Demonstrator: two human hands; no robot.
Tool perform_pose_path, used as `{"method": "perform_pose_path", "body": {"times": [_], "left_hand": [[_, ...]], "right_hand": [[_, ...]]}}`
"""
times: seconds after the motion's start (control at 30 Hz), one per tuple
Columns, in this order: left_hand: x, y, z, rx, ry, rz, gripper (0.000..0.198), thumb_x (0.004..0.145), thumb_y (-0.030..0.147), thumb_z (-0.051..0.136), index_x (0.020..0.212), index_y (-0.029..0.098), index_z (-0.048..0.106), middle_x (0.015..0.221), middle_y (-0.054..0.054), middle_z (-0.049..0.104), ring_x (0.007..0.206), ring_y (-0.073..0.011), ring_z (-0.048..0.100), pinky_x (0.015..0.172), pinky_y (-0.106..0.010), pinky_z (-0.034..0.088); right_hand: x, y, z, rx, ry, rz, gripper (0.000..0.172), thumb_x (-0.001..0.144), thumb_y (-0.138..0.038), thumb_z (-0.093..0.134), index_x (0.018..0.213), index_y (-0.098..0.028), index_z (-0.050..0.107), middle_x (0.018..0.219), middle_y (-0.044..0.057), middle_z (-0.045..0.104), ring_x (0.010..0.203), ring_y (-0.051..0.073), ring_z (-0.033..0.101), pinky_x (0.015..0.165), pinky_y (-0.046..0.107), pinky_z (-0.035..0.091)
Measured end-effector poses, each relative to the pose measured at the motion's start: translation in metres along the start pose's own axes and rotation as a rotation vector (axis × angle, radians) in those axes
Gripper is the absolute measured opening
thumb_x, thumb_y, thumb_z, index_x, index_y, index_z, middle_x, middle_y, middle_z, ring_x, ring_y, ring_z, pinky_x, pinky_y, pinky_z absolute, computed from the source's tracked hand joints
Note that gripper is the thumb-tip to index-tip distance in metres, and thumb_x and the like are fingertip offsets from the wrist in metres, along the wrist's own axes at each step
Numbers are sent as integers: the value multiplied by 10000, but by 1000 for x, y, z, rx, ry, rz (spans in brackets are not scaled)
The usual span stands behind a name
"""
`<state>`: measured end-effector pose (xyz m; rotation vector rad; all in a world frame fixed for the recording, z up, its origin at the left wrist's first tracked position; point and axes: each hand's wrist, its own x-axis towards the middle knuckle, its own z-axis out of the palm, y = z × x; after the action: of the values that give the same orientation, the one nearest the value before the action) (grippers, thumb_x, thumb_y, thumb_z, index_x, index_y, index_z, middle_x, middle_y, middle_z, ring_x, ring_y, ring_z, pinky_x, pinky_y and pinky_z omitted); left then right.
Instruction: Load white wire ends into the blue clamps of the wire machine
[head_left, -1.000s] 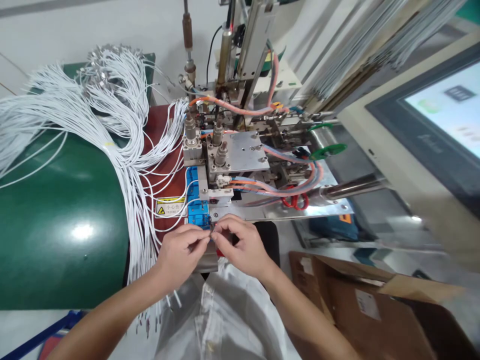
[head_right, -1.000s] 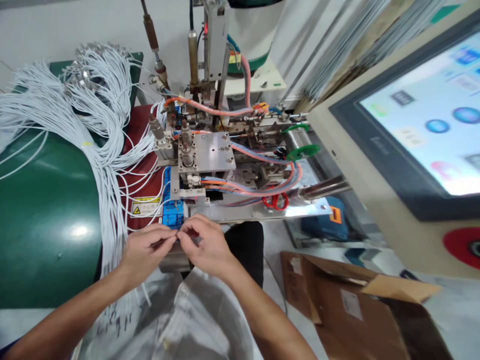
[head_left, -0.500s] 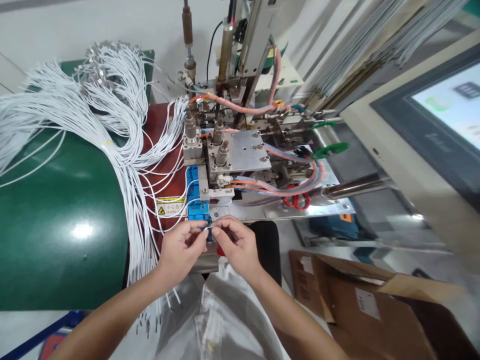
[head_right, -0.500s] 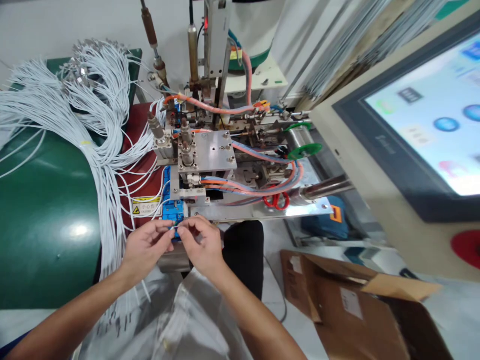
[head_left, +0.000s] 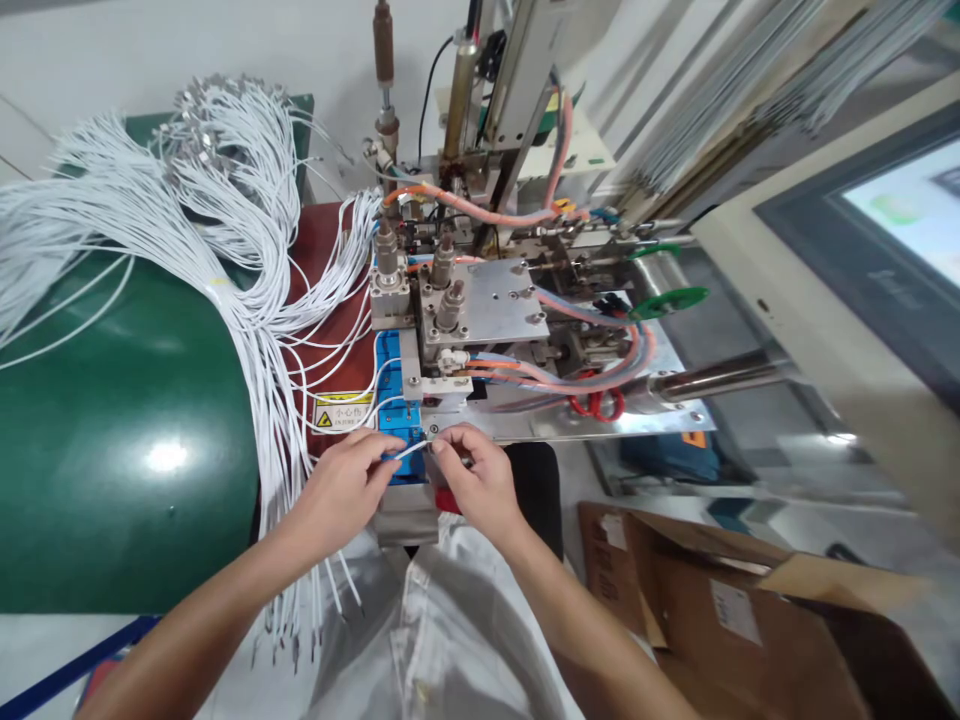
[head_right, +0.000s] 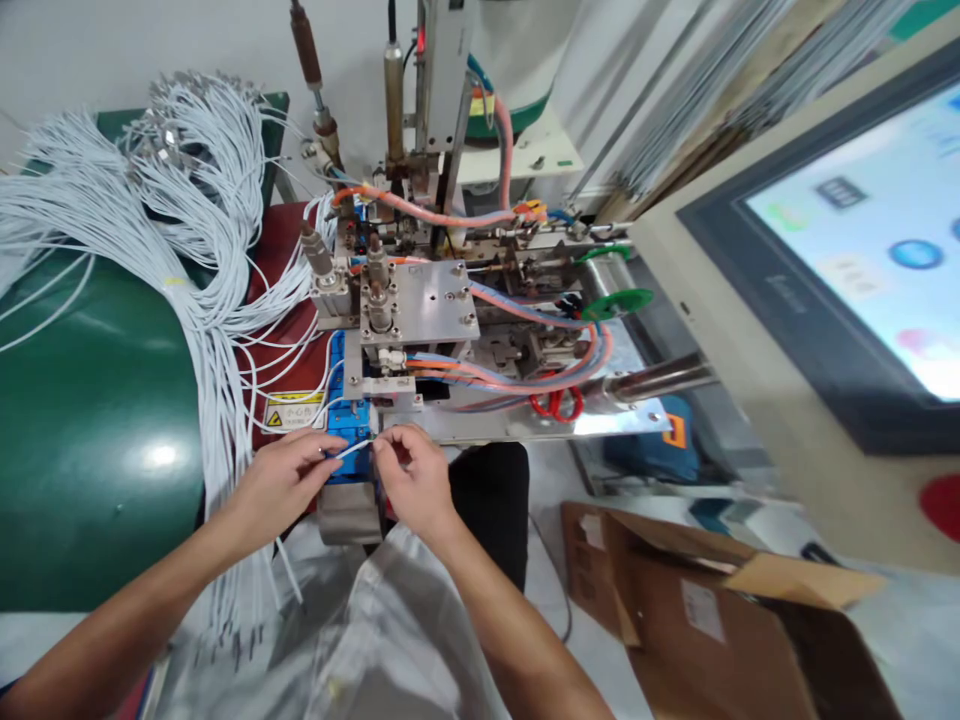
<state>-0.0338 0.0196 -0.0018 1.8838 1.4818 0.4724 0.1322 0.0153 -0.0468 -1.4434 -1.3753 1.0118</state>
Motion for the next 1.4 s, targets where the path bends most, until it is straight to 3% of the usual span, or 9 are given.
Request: {"method": "perform_pose_path", "body": {"times": [0.1, 0.4, 0.6, 0.73, 0.93, 1.03, 1.23, 1.4], "left_hand": [[3, -4, -4, 155, -4, 56, 179, 851, 172, 456, 937, 184, 613, 916, -45, 618, 860, -174, 593, 800, -317, 462], [10, -1, 1, 368, -37, 41, 186, 868, 150, 403, 841, 164, 586, 804, -55, 594, 777, -200, 578, 714, -326, 445], [11, -4, 2, 369, -44, 63, 214, 862, 118, 383, 845, 156, 593, 794, -61, 586, 770, -195, 577, 719, -321, 449], [8, -3, 3, 412, -53, 75, 226, 854, 83, 370, 858, 144, 587, 793, -66, 578, 768, -193, 571, 717, -317, 455], [0, 4, 4, 635, -30, 113, 228, 842, 73, 387, 884, 139, 601, 848, -91, 600, 786, -225, 543, 743, -374, 458], [-2, 0, 4, 634, -29, 148, 245, 845, 69, 394, 925, 148, 612, 890, -89, 609, 831, -224, 539, 781, -372, 460], [-14, -11, -10, 515, 45, 316, 279, 898, 160, 398, 1147, 133, 521, 1132, -109, 554, 1057, -219, 500, 933, -366, 400], [-39, -11, -43, 435, -407, 317, 94, 802, 237, 601, 892, 211, 607, 979, -32, 568, 918, -188, 520, 781, -303, 438]], "right_hand": [[2, 6, 4, -10, -18, 49, 138, 794, -248, 501, 679, -189, 551, 596, -9, 534, 538, 120, 490, 523, 237, 412], [11, 10, 2, -95, -129, 119, 139, 761, -242, 488, 638, -199, 535, 534, -26, 515, 482, 122, 458, 463, 224, 365], [19, 12, -2, -158, -191, -55, 231, 848, -267, 401, 657, -205, 515, 616, -10, 536, 579, 135, 504, 558, 243, 394], [19, 15, 7, -259, -123, -151, 292, 877, -307, 388, 611, -207, 454, 587, -15, 474, 565, 136, 468, 565, 256, 359], [13, 25, 18, -182, -41, -77, 345, 885, -329, 368, 560, -211, 380, 538, -43, 392, 505, 115, 394, 504, 237, 319], [15, 26, 13, -156, -30, -31, 367, 877, -380, 390, 552, -209, 379, 524, -47, 381, 504, 114, 394, 506, 236, 323], [18, 23, -2, 21, 149, 50, 397, 867, -459, 388, 594, -188, 487, 524, -31, 452, 518, 120, 435, 524, 241, 355], [15, 23, -12, 153, 178, 76, 437, 850, -499, 406, 569, -177, 497, 518, -31, 427, 501, 110, 400, 500, 240, 341]]}}
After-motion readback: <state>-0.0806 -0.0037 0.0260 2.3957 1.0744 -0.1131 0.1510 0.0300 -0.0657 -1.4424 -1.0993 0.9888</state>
